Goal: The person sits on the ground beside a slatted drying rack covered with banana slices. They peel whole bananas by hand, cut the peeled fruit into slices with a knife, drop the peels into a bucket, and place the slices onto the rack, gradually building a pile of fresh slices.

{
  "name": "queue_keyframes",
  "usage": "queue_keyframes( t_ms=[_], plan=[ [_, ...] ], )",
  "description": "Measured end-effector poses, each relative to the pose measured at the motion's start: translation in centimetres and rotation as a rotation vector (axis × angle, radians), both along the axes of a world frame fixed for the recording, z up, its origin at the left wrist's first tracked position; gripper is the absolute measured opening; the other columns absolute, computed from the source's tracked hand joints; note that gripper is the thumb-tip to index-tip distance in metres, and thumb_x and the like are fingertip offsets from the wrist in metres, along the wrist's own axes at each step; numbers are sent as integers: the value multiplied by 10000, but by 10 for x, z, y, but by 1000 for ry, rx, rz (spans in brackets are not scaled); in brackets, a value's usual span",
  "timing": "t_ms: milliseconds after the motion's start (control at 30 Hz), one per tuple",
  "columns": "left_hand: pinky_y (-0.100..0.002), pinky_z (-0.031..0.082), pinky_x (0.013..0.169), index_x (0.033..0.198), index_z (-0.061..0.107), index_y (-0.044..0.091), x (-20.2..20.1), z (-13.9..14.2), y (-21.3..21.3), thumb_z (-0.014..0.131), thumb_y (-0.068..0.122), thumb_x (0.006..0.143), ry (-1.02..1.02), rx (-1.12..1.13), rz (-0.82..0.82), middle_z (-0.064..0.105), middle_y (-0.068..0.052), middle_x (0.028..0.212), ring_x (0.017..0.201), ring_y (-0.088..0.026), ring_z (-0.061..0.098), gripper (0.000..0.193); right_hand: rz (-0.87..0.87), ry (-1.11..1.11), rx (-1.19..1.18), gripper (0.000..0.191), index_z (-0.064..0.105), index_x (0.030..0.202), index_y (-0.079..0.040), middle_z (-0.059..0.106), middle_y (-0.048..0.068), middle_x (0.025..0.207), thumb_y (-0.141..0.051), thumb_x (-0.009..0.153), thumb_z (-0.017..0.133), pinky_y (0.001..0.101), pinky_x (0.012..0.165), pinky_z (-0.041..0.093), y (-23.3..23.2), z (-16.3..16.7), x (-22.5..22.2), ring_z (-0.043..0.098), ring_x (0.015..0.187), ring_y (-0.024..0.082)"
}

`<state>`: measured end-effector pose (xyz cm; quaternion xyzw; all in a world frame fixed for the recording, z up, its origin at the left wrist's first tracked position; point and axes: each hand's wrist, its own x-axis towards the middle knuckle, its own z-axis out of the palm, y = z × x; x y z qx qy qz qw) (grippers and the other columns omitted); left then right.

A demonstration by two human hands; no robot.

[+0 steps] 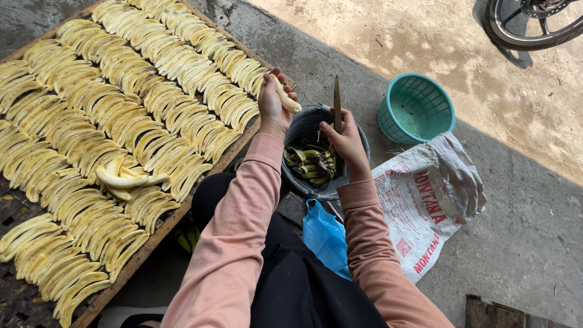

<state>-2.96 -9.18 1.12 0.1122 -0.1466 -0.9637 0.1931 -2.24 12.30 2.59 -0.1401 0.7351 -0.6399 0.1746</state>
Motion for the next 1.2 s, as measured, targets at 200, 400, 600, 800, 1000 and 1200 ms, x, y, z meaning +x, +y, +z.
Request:
queue_keyframes(
  t_ms=[200, 400, 600, 800, 1000, 1200],
  plan=[
    [-290, 515, 605, 1216, 520, 106, 5, -2, -4, 415, 361, 1097, -54, 38, 15, 499, -36, 1010, 760, -117, 500, 301, -95, 375, 1017, 572, 430, 1438, -120, 560, 142, 1084, -120, 941, 712, 421, 619, 542, 16, -28, -35, 665, 796, 320],
    [-271, 522, 599, 1228, 523, 111, 7, -3, -6, 410, 393, 1088, -90, 13, 23, 506, -42, 1017, 768, -112, 512, 334, -473, 308, 1240, 686, 337, 1518, -119, 523, 220, 1230, -188, 927, 677, 480, 739, 551, 71, -62, -26, 667, 909, 407],
    [-262, 521, 628, 1164, 508, 148, -2, 5, 13, 420, 412, 1109, -19, 22, 30, 508, -9, 946, 773, -103, 510, 284, -181, 41, 21, 619, 294, 1605, -143, 534, 54, 953, -356, 1052, 471, 253, 558, 428, 43, -39, 14, 491, 690, 120],
    [-281, 535, 683, 1166, 516, 120, 3, 15, 20, 384, 360, 1105, -36, -196, 103, 526, -9, 963, 822, -94, 528, 281, 203, 125, -184, 601, 233, 1672, -160, 553, -26, 925, -387, 1128, 354, 170, 593, 400, -16, 16, 75, 439, 702, 19],
    [-255, 471, 620, 1154, 507, 83, 3, 17, 12, 376, 322, 1127, 25, -253, 205, 518, -35, 988, 804, -101, 497, 273, 252, 353, -70, 555, 281, 1678, -134, 519, -23, 919, -325, 1165, 374, 200, 764, 404, -43, 36, 85, 430, 813, 66],
    [-243, 466, 623, 1149, 497, 89, 7, 17, 8, 383, 320, 1130, 74, -209, 225, 508, -40, 1005, 804, -97, 498, 258, 210, 452, 24, 533, 295, 1664, -140, 512, -13, 867, -255, 1157, 411, 222, 831, 463, -50, 32, 83, 479, 827, 88]
  ],
)
